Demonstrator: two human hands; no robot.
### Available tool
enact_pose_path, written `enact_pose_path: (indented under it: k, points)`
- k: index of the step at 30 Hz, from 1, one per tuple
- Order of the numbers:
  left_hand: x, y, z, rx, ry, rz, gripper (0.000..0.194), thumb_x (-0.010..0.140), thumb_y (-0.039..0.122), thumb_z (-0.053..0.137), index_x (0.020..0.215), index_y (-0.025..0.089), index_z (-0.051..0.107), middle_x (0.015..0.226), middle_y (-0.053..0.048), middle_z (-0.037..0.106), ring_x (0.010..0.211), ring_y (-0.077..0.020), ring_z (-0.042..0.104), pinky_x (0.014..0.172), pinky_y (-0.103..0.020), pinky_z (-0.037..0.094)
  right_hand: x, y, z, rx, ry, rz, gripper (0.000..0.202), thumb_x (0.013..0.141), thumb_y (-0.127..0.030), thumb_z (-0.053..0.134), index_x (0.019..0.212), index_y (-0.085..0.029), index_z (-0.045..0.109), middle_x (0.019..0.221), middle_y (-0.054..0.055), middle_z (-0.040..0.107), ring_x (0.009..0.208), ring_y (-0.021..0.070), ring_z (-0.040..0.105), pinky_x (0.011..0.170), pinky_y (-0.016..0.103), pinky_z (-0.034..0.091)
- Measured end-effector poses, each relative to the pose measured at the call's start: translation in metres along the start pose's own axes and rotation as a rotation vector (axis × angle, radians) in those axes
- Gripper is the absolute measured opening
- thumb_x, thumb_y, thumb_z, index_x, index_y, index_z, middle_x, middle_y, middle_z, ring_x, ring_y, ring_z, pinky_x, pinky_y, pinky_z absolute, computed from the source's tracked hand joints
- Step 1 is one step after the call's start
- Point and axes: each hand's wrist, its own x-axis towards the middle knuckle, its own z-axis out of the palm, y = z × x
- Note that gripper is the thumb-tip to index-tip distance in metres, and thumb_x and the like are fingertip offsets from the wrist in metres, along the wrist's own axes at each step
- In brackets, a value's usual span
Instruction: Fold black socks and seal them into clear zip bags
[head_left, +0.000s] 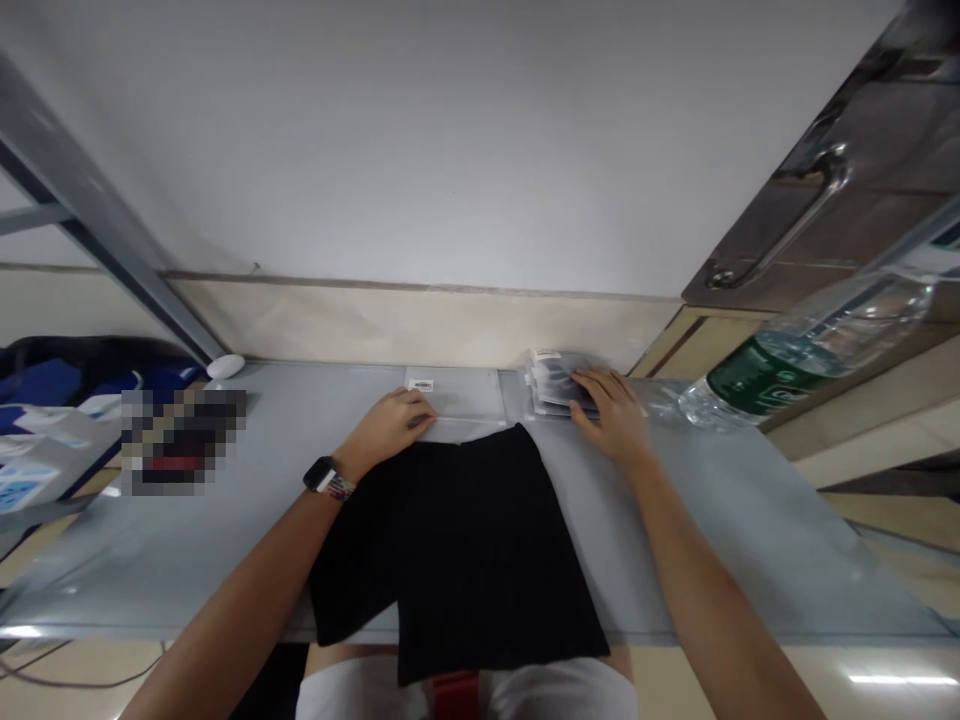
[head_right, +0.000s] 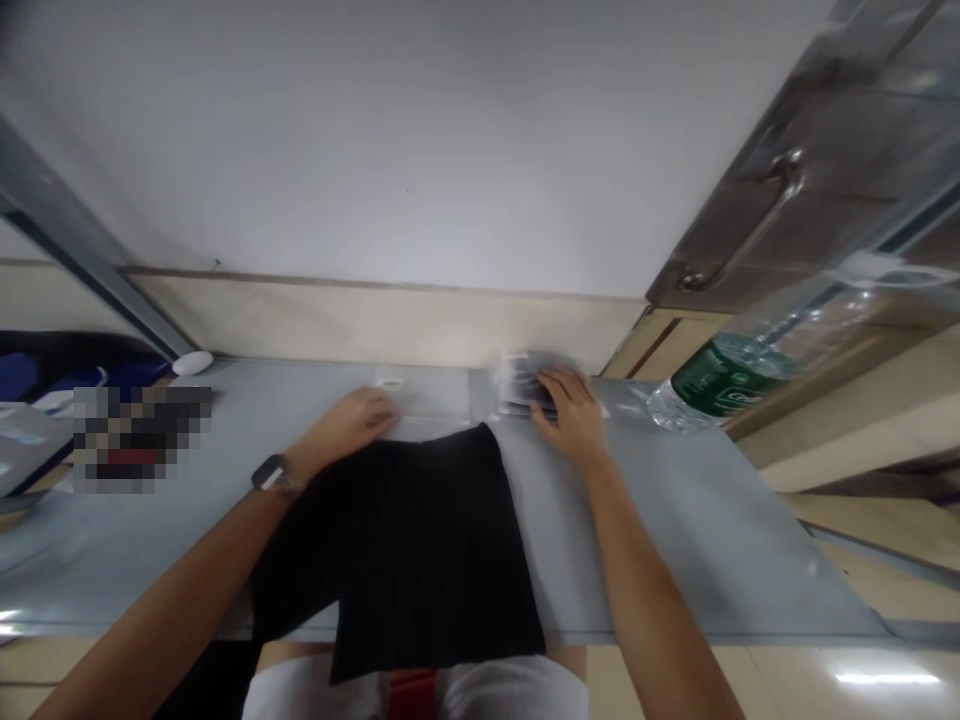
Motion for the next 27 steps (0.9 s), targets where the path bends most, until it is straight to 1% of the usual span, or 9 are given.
enact_pose_path:
  k: [6, 10, 12, 15, 17, 20, 23, 25, 27]
  points:
    - [-0.001, 0.003, -0.003, 0.063, -0.023, -0.030, 0.020, 0.106, 0.021, 0.055, 0.099, 0.019, 0.074, 0.107, -0.009, 0.073, 0.104, -0.0254, 0.066, 0.100, -0.042, 0.054, 0.005, -0.036, 0.005, 0.078, 0.155, -0.096, 0.030, 0.099, -0.020, 0.059, 0.127, -0.019, 0.070, 0.130, 0.015, 0.076, 0.132, 0.0315, 0.068, 0.121, 0.056, 0.048]
    - [-0.002, 0.006, -0.005, 0.118, -0.037, -0.065, 0.023, 0.107, 0.024, 0.052, 0.099, 0.018, 0.073, 0.105, -0.010, 0.073, 0.102, -0.0259, 0.067, 0.094, -0.039, 0.055, 0.007, -0.076, 0.003, 0.217, 0.150, -0.205, 0.028, 0.097, -0.012, 0.060, 0.120, -0.020, 0.072, 0.127, 0.015, 0.077, 0.135, 0.0317, 0.067, 0.118, 0.056, 0.052]
    - [-0.002, 0.011, -0.010, 0.140, -0.046, -0.080, 0.024, 0.107, 0.023, 0.052, 0.099, 0.018, 0.073, 0.105, -0.010, 0.074, 0.102, -0.0258, 0.068, 0.092, -0.038, 0.055, 0.007, -0.100, 0.000, 0.320, 0.077, -0.259, 0.027, 0.097, -0.011, 0.060, 0.117, -0.021, 0.074, 0.123, 0.013, 0.078, 0.131, 0.0301, 0.069, 0.116, 0.055, 0.055]
    - [0.000, 0.023, -0.027, 0.147, -0.035, -0.153, 0.018, 0.104, 0.027, 0.058, 0.103, 0.021, 0.075, 0.108, -0.007, 0.078, 0.102, -0.0246, 0.071, 0.091, -0.035, 0.054, 0.004, -0.130, -0.003, 0.456, -0.113, -0.339, 0.025, 0.098, -0.014, 0.061, 0.116, -0.022, 0.076, 0.123, 0.011, 0.079, 0.126, 0.0280, 0.072, 0.112, 0.051, 0.059]
    - [0.001, 0.032, -0.044, 0.139, -0.045, -0.277, 0.016, 0.100, 0.032, 0.063, 0.101, 0.023, 0.075, 0.103, -0.004, 0.079, 0.095, -0.0230, 0.072, 0.084, -0.033, 0.053, 0.002, -0.142, -0.004, 0.510, -0.233, -0.364, 0.023, 0.099, -0.016, 0.063, 0.116, -0.022, 0.078, 0.125, 0.010, 0.079, 0.126, 0.0279, 0.072, 0.111, 0.050, 0.059]
    - [-0.005, 0.041, -0.071, 0.185, -0.104, -0.498, 0.023, 0.098, 0.043, 0.062, 0.094, 0.023, 0.072, 0.094, -0.004, 0.079, 0.085, -0.0236, 0.072, 0.075, -0.032, 0.049, -0.001, -0.146, -0.003, 0.543, -0.368, -0.318, 0.024, 0.096, -0.018, 0.069, 0.118, -0.023, 0.079, 0.130, 0.009, 0.077, 0.126, 0.0282, 0.071, 0.110, 0.050, 0.060]
    - [-0.029, 0.042, -0.087, 0.257, -0.231, -0.647, 0.042, 0.097, 0.062, 0.058, 0.098, 0.022, 0.070, 0.099, -0.009, 0.079, 0.089, -0.0287, 0.073, 0.076, -0.035, 0.049, -0.002, -0.143, -0.001, 0.554, -0.448, -0.252, 0.029, 0.093, -0.019, 0.074, 0.121, -0.025, 0.079, 0.135, 0.008, 0.075, 0.127, 0.0277, 0.071, 0.111, 0.049, 0.059]
    - [-0.053, 0.043, -0.089, 0.263, -0.377, -0.736, 0.060, 0.092, 0.077, 0.052, 0.100, 0.020, 0.070, 0.099, -0.013, 0.078, 0.088, -0.0324, 0.074, 0.078, -0.039, 0.051, -0.002, -0.142, -0.001, 0.560, -0.466, -0.231, 0.030, 0.093, -0.019, 0.074, 0.122, -0.026, 0.079, 0.138, 0.007, 0.074, 0.128, 0.0275, 0.070, 0.112, 0.049, 0.059]
    - [-0.079, 0.045, -0.085, 0.261, -0.512, -0.802, 0.071, 0.087, 0.084, 0.050, 0.103, 0.018, 0.070, 0.098, -0.017, 0.078, 0.088, -0.0365, 0.074, 0.079, -0.043, 0.052, -0.002, -0.142, -0.001, 0.565, -0.478, -0.219, 0.030, 0.094, -0.019, 0.074, 0.122, -0.027, 0.079, 0.139, 0.006, 0.074, 0.128, 0.0275, 0.070, 0.112, 0.049, 0.058]
